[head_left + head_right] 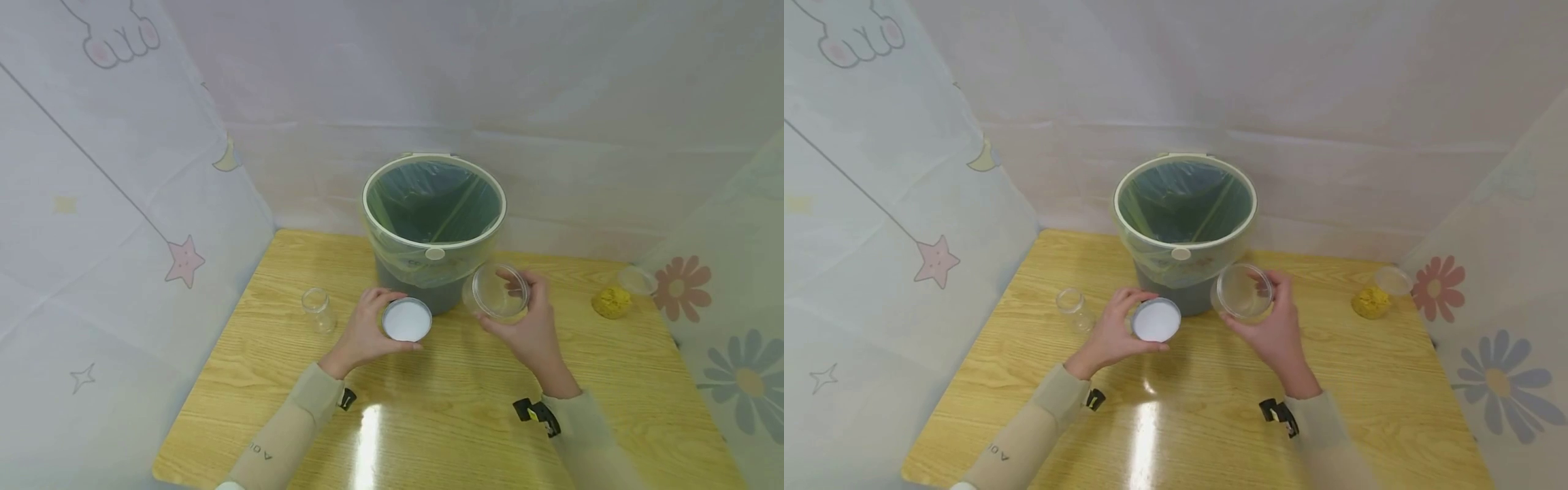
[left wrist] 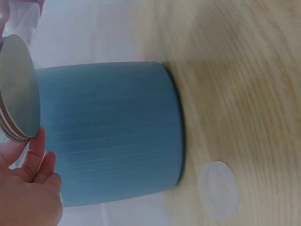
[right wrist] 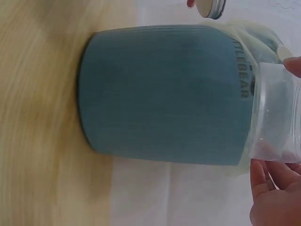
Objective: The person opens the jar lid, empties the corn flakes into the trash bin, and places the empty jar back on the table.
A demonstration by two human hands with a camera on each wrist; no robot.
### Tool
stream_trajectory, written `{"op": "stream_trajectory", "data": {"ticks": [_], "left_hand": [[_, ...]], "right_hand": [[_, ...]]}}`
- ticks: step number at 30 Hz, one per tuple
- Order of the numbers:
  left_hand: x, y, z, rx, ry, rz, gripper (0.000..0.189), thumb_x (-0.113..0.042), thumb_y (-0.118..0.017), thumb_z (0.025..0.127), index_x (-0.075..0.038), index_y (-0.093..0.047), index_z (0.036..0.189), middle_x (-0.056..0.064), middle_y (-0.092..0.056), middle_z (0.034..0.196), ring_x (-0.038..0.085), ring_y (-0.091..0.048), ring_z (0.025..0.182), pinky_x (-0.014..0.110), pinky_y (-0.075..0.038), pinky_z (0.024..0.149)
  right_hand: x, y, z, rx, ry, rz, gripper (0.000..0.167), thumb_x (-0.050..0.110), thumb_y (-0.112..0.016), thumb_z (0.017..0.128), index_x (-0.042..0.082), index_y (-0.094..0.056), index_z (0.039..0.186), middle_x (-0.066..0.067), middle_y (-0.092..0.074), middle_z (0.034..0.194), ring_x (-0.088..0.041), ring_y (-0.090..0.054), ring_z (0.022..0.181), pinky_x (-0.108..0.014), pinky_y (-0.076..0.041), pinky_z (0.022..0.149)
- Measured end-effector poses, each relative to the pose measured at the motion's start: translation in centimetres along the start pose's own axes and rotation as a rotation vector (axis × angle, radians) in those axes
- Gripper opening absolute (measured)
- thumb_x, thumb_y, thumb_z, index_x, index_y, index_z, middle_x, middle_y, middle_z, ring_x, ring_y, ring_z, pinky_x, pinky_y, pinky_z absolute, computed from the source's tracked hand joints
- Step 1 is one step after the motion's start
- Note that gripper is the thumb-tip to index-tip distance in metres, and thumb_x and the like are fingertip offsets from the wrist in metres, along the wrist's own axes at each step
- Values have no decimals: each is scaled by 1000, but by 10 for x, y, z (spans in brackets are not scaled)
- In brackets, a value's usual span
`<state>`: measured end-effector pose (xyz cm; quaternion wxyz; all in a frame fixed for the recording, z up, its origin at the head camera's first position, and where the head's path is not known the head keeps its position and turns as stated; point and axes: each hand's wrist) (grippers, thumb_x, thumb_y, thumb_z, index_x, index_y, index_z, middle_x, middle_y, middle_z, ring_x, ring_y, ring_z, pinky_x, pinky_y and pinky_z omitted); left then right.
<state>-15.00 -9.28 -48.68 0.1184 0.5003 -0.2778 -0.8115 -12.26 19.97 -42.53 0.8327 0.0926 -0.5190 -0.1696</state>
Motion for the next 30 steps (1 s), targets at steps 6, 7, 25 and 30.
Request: {"op": "stream_trajectory", "data": {"ticks": [6, 7, 25, 30], "left_hand": [[9, -5, -2, 27, 40, 34, 91, -45, -101, 53, -16, -65, 131, 0, -55, 122, 19, -48, 116, 45, -48, 93], [10, -6, -2, 33, 46, 41, 91, -44, -101, 53, -15, -65, 131, 1, -55, 122, 19, -48, 116, 45, -48, 93], [37, -28, -11, 217, 125, 158, 92, -43, -97, 64, -9, -57, 139, 6, -52, 126, 25, -45, 118, 48, -47, 93], [43, -34, -13, 289, 150, 189, 93, -42, -97, 65, -3, -57, 139, 9, -53, 127, 29, -45, 121, 48, -48, 96]], "right_hand": [[-40, -8, -10, 62, -61, -38, 90, -4, -94, 64, -3, -39, 135, -14, -58, 139, -31, -51, 115, -47, -36, 97], [-44, -9, -12, 73, -72, -47, 90, -2, -94, 64, -1, -39, 135, -14, -58, 139, -31, -51, 116, -49, -36, 98], [-92, -28, -40, 284, -254, -123, 94, 9, -88, 73, -6, -30, 146, -26, -47, 140, -43, -44, 130, -61, -33, 108], [-103, -34, -45, 337, -276, -153, 93, 5, -87, 71, -7, -32, 145, -27, -46, 141, -44, -44, 131, -59, -33, 110]]}}
Point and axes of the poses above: each hand's wrist, its own z-axis towards the middle knuckle, its own y-axis out of the back of the hand, x = y × z
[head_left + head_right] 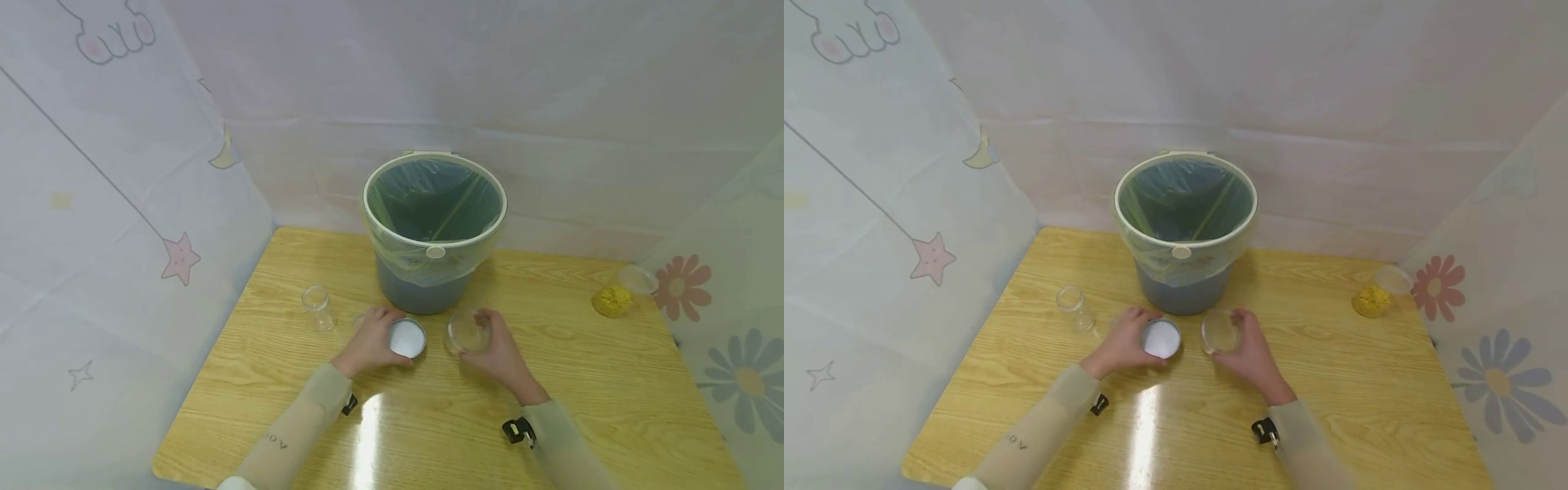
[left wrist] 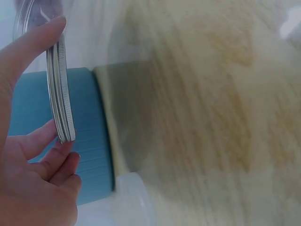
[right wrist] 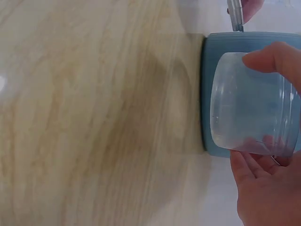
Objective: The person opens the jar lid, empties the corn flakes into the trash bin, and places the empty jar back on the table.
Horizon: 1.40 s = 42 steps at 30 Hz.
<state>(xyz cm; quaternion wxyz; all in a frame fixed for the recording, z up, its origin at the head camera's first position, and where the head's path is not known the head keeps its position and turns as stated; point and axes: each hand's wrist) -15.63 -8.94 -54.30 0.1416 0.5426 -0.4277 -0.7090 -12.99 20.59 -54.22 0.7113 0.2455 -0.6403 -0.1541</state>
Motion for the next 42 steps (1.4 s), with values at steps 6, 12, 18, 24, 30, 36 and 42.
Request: {"op": "stream_trajectory", "data": {"ticks": [6, 12, 18, 24, 30, 36, 42], "left_hand": [[4, -7, 2, 36, 32, 43, 95, -43, -97, 65, -3, -56, 140, 11, -54, 129, 28, -45, 122, 45, -47, 99], [5, -11, 2, 51, 32, 50, 94, -41, -96, 66, -2, -55, 141, 13, -54, 132, 30, -45, 124, 46, -47, 100], [7, -15, 4, 70, 41, 73, 95, -44, -95, 67, -3, -54, 142, 13, -54, 134, 30, -44, 126, 45, -47, 100], [8, -19, 5, 79, 45, 79, 97, -48, -94, 67, -3, -54, 143, 12, -53, 135, 30, -43, 127, 45, -47, 100], [7, -20, 4, 76, 32, 101, 96, -50, -94, 67, -4, -56, 141, 11, -53, 134, 30, -43, 126, 44, -47, 101], [6, -21, 4, 72, 22, 128, 92, -49, -95, 66, -4, -59, 138, 11, -53, 130, 31, -44, 123, 43, -46, 99], [5, -21, 5, 67, 23, 109, 102, -45, -96, 65, -1, -50, 145, 14, -52, 132, 32, -44, 124, 44, -46, 101]], "right_hand": [[-10, -8, 0, 34, -12, -46, 93, 5, -84, 69, -9, -33, 144, -29, -47, 140, -46, -44, 131, -60, -35, 109], [-18, -14, 0, 50, -17, -71, 93, 5, -85, 67, -10, -33, 143, -31, -46, 140, -47, -44, 131, -58, -36, 109], [-19, -16, 0, 63, -32, -15, 94, 2, -82, 66, -10, -31, 144, -34, -43, 145, -46, -41, 137, -55, -36, 109], [-18, -16, -1, 91, -60, 1, 95, 3, -81, 69, -8, -28, 147, -32, -39, 150, -43, -39, 140, -53, -42, 104], [-19, -16, -1, 85, -45, -10, 92, 4, -82, 69, -7, -31, 146, -30, -40, 149, -42, -42, 138, -53, -43, 103], [-20, -18, -3, 61, -41, -56, 89, 7, -83, 70, -6, -37, 144, -27, -47, 142, -43, -46, 132, -57, -40, 105], [-18, -16, -5, 69, -26, -69, 99, 13, -86, 71, -6, -30, 151, -28, -42, 147, -45, -42, 135, -60, -37, 107]]}}
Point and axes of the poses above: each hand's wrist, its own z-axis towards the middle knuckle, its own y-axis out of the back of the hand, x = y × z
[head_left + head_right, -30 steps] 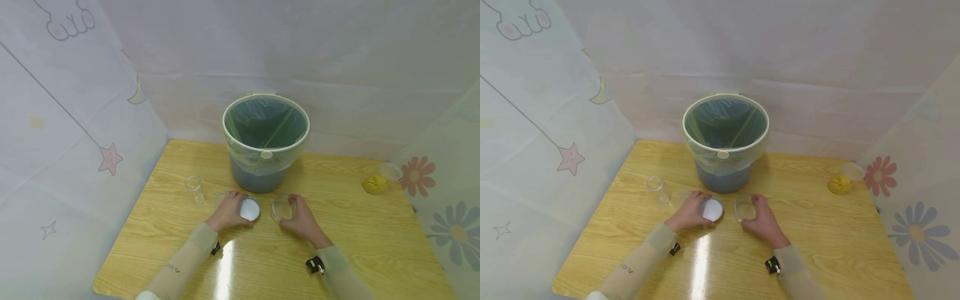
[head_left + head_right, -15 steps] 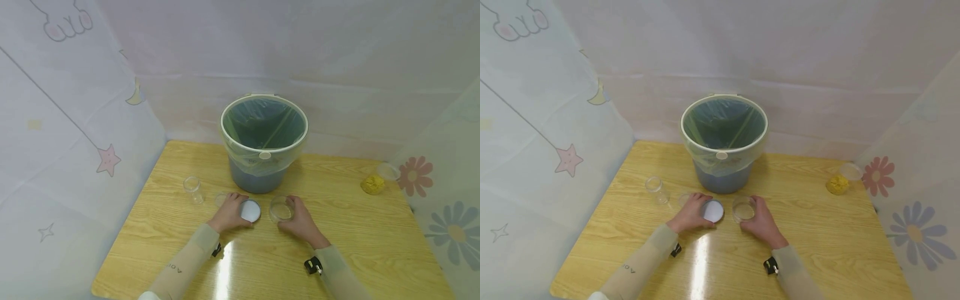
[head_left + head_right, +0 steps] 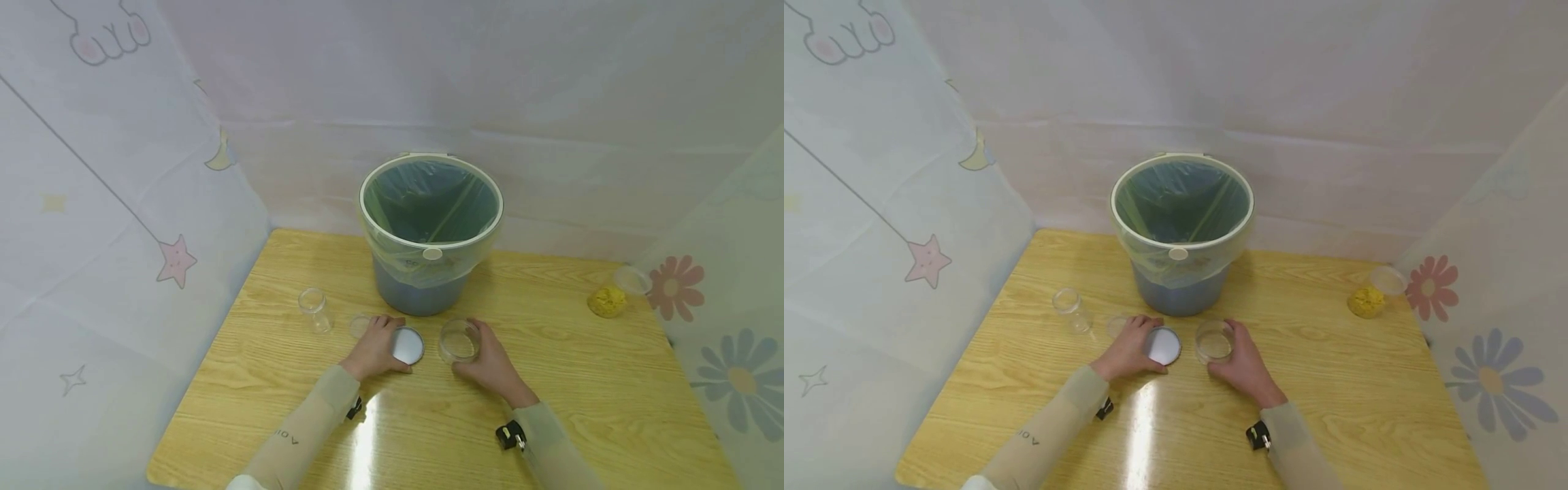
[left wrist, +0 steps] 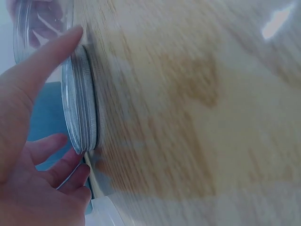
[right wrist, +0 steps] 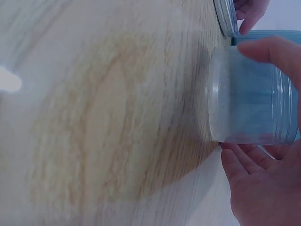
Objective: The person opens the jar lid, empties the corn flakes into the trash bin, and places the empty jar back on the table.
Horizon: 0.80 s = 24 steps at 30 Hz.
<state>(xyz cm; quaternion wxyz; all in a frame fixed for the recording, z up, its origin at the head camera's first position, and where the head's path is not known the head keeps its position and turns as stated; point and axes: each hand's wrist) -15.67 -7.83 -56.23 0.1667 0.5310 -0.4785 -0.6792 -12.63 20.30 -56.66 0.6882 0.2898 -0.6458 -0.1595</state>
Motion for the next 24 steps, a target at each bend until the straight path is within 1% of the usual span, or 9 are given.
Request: {"op": "stream_trajectory", "data": {"ticks": [2, 4, 6, 8, 11, 14, 17, 20, 24], "left_hand": [[1, 0, 0, 0, 1, -9, 106, -46, -96, 65, -2, -47, 147, 14, -51, 133, 31, -44, 124, 43, -45, 102], [1, -1, 0, -4, 1, -11, 107, -48, -96, 65, -2, -47, 148, 14, -52, 133, 30, -44, 124, 42, -45, 101], [2, -1, 0, -8, 0, -16, 105, -50, -94, 66, -2, -48, 147, 14, -52, 133, 29, -44, 124, 42, -46, 100], [2, 0, 0, -17, -1, -20, 101, -51, -93, 68, -2, -50, 145, 14, -53, 132, 29, -45, 122, 42, -47, 99], [2, 1, -1, -27, 5, -29, 92, -52, -88, 74, -2, -53, 143, 13, -54, 131, 28, -46, 120, 42, -48, 96], [0, 3, -2, -29, 12, -28, 84, -53, -83, 80, -3, -55, 142, 12, -55, 131, 28, -47, 120, 42, -47, 96], [1, 4, -2, -44, 10, -39, 79, -53, -79, 84, -5, -57, 141, 11, -56, 132, 28, -48, 122, 43, -46, 98], [2, 5, -3, -60, 1, -54, 71, -51, -76, 88, -6, -58, 140, 9, -58, 133, 28, -49, 125, 42, -45, 101], [4, 7, -5, -88, -25, -66, 63, -46, -75, 91, -7, -62, 137, 9, -61, 131, 27, -52, 124, 41, -45, 102]], "right_hand": [[1, 2, -1, -3, -5, -16, 105, 21, -89, 73, -5, -27, 153, -27, -41, 148, -45, -42, 135, -60, -37, 107], [1, 4, -2, -16, -14, -9, 110, 31, -92, 74, -4, -26, 155, -26, -42, 147, -44, -43, 134, -60, -37, 106], [1, 8, -2, -34, -17, 2, 110, 40, -90, 77, -3, -26, 155, -25, -43, 146, -43, -44, 132, -60, -38, 106], [-2, 13, -2, -53, -19, 12, 105, 45, -85, 82, -2, -26, 155, -24, -43, 145, -42, -44, 130, -59, -38, 106], [-6, 22, -1, -93, -18, 22, 91, 45, -76, 91, -1, -29, 155, -24, -43, 146, -42, -43, 131, -59, -35, 108], [-10, 32, -2, -167, -19, 38, 77, 42, -69, 97, -1, -36, 152, -23, -46, 143, -42, -44, 130, -60, -36, 106], [-13, 45, -4, -267, -20, 51, 68, 39, -65, 101, -1, -41, 149, -23, -48, 141, -42, -45, 128, -61, -37, 103], [-17, 60, -5, -372, -41, 47, 64, 37, -65, 101, -1, -43, 148, -23, -49, 140, -42, -45, 127, -59, -37, 102], [-23, 88, -6, -503, -93, 37, 62, 33, -68, 99, -2, -46, 146, -23, -49, 140, -43, -44, 126, -57, -37, 100]]}}
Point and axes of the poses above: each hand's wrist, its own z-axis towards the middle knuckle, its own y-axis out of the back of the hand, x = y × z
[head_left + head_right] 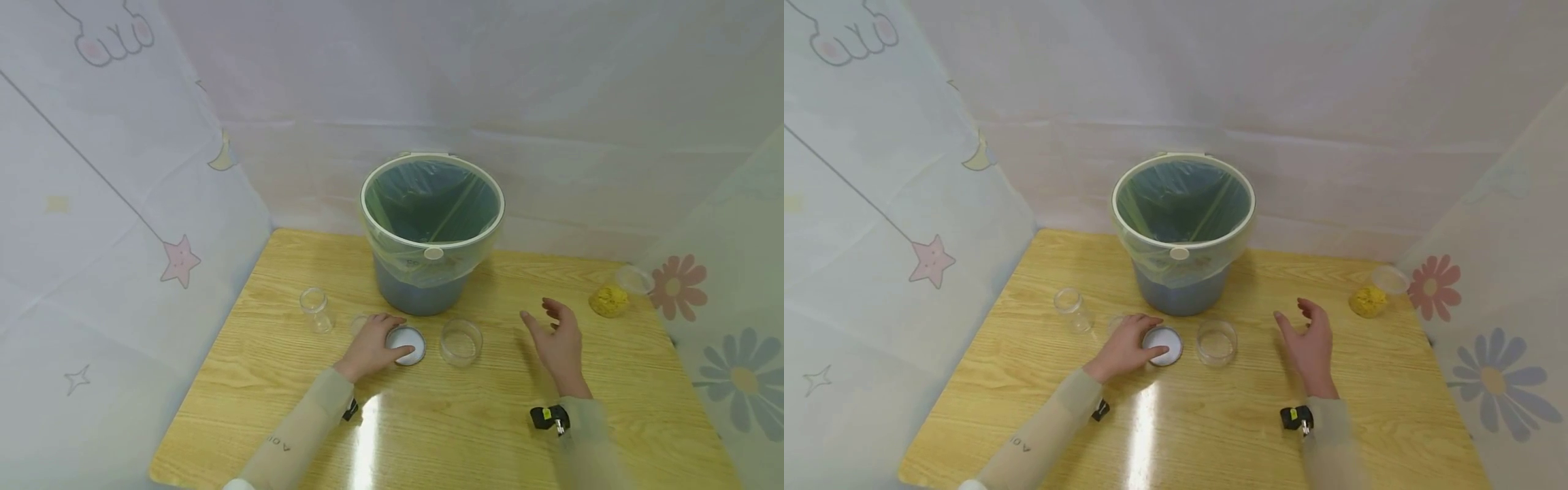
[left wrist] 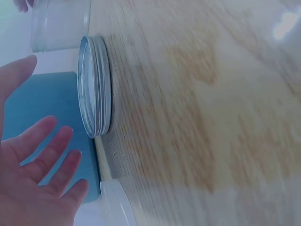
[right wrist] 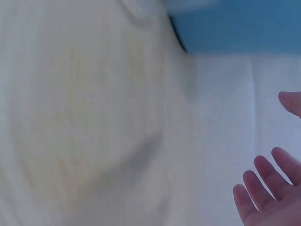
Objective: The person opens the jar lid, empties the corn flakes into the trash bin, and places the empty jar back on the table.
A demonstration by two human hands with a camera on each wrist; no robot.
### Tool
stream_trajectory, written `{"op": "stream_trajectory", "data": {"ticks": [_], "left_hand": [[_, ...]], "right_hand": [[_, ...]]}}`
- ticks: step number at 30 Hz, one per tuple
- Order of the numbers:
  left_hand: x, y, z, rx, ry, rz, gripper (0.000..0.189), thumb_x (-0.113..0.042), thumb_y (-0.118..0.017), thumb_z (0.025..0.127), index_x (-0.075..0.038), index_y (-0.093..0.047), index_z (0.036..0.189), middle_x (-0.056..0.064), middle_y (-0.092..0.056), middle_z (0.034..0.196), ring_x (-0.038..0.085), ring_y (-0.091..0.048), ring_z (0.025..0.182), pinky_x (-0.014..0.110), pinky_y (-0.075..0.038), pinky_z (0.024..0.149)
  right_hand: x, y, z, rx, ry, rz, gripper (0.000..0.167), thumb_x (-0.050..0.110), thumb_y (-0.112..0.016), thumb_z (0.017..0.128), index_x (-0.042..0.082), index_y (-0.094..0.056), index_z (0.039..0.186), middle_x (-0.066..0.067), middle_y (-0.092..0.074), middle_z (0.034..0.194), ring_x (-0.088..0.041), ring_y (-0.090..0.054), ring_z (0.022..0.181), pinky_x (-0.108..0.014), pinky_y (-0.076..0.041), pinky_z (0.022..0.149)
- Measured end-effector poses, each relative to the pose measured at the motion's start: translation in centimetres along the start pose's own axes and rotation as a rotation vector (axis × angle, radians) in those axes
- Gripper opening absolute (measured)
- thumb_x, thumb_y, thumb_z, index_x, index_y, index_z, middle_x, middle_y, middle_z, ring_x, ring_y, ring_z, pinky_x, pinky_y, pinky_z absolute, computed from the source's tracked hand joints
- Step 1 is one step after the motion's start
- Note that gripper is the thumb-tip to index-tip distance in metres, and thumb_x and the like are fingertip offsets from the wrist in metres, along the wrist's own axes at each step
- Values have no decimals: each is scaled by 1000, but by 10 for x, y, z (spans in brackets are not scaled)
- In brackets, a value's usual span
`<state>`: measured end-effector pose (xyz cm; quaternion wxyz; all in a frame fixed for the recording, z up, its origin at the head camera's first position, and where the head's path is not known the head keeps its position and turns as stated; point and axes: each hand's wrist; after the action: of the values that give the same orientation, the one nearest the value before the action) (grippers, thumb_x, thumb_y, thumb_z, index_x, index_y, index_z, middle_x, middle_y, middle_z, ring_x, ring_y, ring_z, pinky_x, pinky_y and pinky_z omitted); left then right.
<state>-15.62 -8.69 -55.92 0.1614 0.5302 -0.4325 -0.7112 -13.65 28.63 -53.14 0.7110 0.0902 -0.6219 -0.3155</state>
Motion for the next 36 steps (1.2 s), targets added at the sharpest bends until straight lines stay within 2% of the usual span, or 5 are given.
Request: {"op": "stream_trajectory", "data": {"ticks": [15, 19, 25, 30, 36], "left_hand": [[-2, 11, -13, -46, -28, -113, 52, -39, -78, 90, -5, -68, 128, 9, -68, 117, 26, -62, 107, 40, -50, 93], [-5, 12, -17, -46, -33, -136, 51, -38, -78, 91, -4, -68, 128, 10, -67, 116, 26, -62, 108, 41, -49, 94], [-10, 16, -23, -52, -37, -165, 50, -35, -78, 91, -4, -68, 128, 11, -67, 116, 27, -62, 109, 42, -49, 95], [-14, 17, -26, -55, -53, -174, 49, -33, -79, 90, -2, -68, 127, 12, -68, 117, 29, -62, 108, 42, -49, 94], [-14, 12, -28, -48, -54, -163, 50, -35, -79, 90, -4, -69, 127, 10, -68, 119, 26, -62, 109, 40, -49, 95]], "right_hand": [[-11, 101, 69, -226, -76, -138, 69, 33, -70, 96, -3, -42, 148, -25, -40, 148, -45, -37, 135, -63, -30, 109], [-25, 121, 89, -220, -106, -215, 79, 42, -70, 94, -3, -39, 151, -17, -10, 166, -45, -11, 146, -71, -18, 109], [-34, 143, 113, -160, -191, -393, 96, 60, -66, 89, -5, -32, 151, -32, -17, 152, -58, -27, 120, -65, -30, 71], [-29, 155, 123, -18, -255, -445, 107, 66, -59, 92, -13, -22, 153, -41, -5, 155, -59, -8, 139, -80, -14, 100], [-38, 165, 134, 120, -271, -529, 114, 71, -53, 92, -18, -17, 151, -43, 5, 155, -63, 0, 139, -83, -14, 97]]}}
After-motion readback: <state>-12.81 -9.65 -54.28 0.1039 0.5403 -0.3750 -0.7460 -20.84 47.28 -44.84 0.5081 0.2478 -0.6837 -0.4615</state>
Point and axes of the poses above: each hand's wrist, its own z-axis towards the middle knuckle, its own y-axis out of the back of the hand, x = y × z
